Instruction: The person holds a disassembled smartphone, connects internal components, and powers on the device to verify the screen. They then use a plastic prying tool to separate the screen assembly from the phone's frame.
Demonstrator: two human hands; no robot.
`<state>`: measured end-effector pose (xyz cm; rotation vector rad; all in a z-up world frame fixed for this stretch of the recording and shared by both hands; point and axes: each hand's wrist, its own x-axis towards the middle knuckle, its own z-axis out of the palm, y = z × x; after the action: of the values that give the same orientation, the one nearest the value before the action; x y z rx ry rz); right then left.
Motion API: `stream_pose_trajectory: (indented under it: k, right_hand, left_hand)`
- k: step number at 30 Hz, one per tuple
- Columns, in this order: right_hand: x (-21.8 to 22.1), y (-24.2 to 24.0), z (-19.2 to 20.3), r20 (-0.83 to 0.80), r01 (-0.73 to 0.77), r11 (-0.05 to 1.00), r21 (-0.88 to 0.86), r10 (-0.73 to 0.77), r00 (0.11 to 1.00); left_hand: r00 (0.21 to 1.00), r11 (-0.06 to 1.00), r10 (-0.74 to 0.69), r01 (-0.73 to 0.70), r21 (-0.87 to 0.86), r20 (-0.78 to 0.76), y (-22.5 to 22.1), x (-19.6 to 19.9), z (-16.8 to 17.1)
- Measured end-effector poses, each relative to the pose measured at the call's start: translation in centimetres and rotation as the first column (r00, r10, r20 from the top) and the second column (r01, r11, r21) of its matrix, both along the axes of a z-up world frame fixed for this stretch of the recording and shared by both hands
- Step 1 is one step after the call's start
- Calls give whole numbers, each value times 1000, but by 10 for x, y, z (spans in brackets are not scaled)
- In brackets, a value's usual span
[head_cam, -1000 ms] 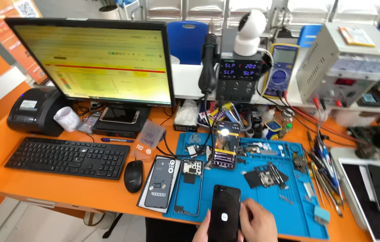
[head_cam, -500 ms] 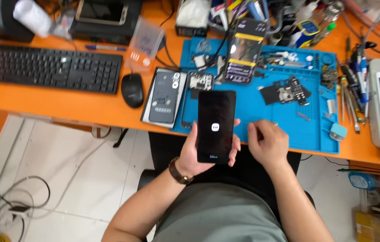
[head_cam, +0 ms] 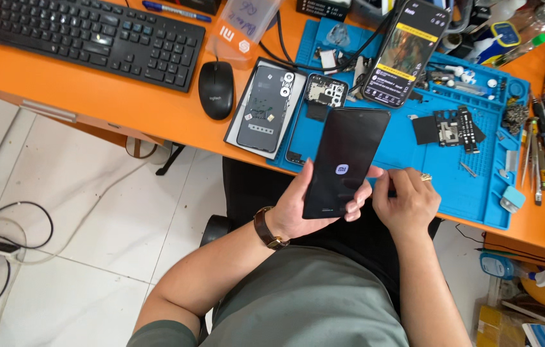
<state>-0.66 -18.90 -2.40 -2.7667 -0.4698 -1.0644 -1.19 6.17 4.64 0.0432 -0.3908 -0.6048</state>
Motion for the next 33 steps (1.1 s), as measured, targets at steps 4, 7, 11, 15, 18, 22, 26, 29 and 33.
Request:
stream_pose_trajectory:
  k: [4,7,11,15,18,22,26,29,33]
  right_hand:
    - [0,4,8,1,-25,1000,-3,25,1000]
    - [1,8,14,-2,-49,999,15,49,999]
    - [-4,8,20,-8,-136,966,221,141,990]
    - [-33,27,52,-62,-119,890,440,162,985]
    - [-41,53,83,-261,-116,690,715,417,870]
    - [-37,54,89,-363,-31,676,736,434,825]
    - [-26,63,112,-335,88,466,881,479,812]
    - [-30,61,107,-317,121,376,919,520,793]
    - [-36,55,98,-302,119,353,928,527,794]
  left_hand:
    - [999,995,42,-41,93,-11,-3,-7,2]
    - [995,964,82,-65,260,-55,-2,-10,6]
    - [973,815,211,-121,566,-97,4,-8,16]
    - [972,711,236,-175,681,4,3,0,11]
    - [967,639,245,-212,740,65,1,-2,26]
    - [961,579,239,-258,773,142,-4,0,36]
    - [951,572,215,-307,761,222,1,7,35]
    - [937,447,222,-343,826,270,-2,10,33]
    - [930,398,197,-365,842,310,-7,13,24]
